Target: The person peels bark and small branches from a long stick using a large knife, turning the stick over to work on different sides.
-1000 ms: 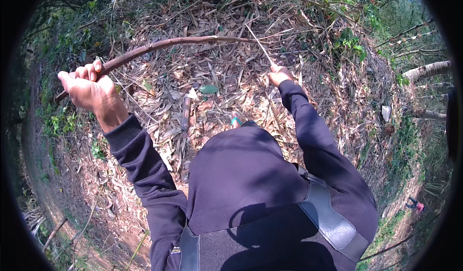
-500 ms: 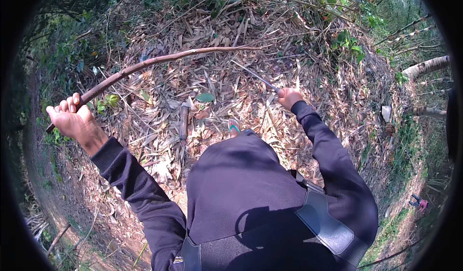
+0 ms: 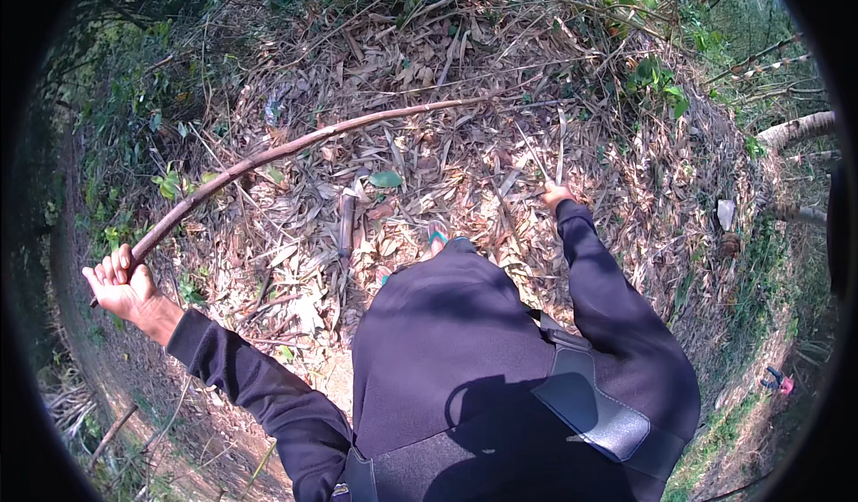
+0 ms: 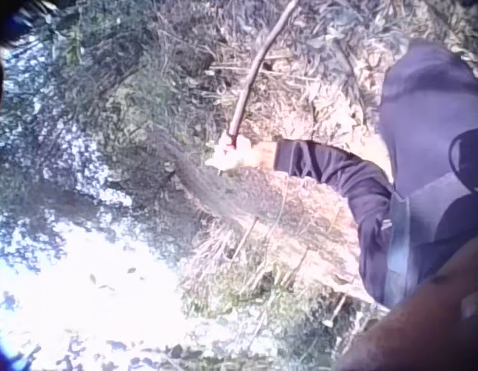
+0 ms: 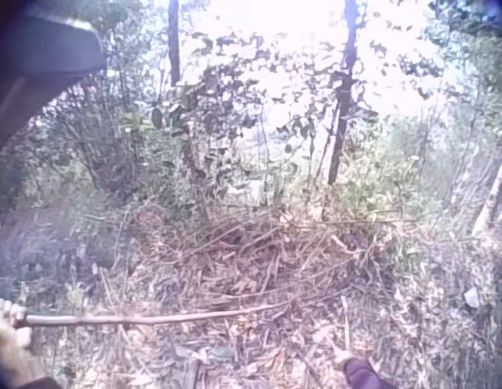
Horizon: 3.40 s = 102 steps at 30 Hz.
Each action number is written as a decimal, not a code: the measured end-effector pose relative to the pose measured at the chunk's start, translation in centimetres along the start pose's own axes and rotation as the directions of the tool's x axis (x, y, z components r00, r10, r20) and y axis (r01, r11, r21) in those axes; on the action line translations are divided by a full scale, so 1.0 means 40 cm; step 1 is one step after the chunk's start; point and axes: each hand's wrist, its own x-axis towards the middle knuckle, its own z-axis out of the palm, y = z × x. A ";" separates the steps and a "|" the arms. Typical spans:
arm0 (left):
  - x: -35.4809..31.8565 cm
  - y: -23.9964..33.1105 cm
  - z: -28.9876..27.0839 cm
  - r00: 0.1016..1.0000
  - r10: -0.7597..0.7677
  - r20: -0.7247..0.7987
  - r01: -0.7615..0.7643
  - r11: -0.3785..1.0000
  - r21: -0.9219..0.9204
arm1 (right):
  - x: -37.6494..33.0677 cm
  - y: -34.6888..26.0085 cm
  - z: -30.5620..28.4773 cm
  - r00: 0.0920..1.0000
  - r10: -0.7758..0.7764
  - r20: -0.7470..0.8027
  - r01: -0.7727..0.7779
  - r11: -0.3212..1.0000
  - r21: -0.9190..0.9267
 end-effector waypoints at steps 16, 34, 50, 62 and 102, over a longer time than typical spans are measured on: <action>-0.074 -0.015 -0.104 0.808 0.136 -0.573 -0.035 0.982 0.184 | -0.371 -0.554 0.129 0.827 -0.560 -0.037 0.494 0.695 0.522; -0.135 0.134 -0.058 0.873 0.154 -0.462 -0.105 0.986 0.131 | -0.423 -0.805 0.040 0.653 -0.636 0.412 0.397 0.750 0.529; -0.337 0.732 -0.382 0.994 -0.093 -0.055 0.091 0.995 -0.044 | -0.479 -1.065 0.271 0.172 -0.794 0.582 0.587 0.558 0.587; -0.172 0.624 -0.715 0.915 -0.404 0.014 0.403 0.909 -0.105 | -0.765 -0.805 0.435 0.280 -0.714 0.641 0.623 0.644 0.445; -0.650 -0.111 -0.418 0.951 -0.268 -0.154 0.278 0.959 0.048 | -1.057 -1.344 0.445 0.224 -0.941 0.253 0.605 0.338 0.721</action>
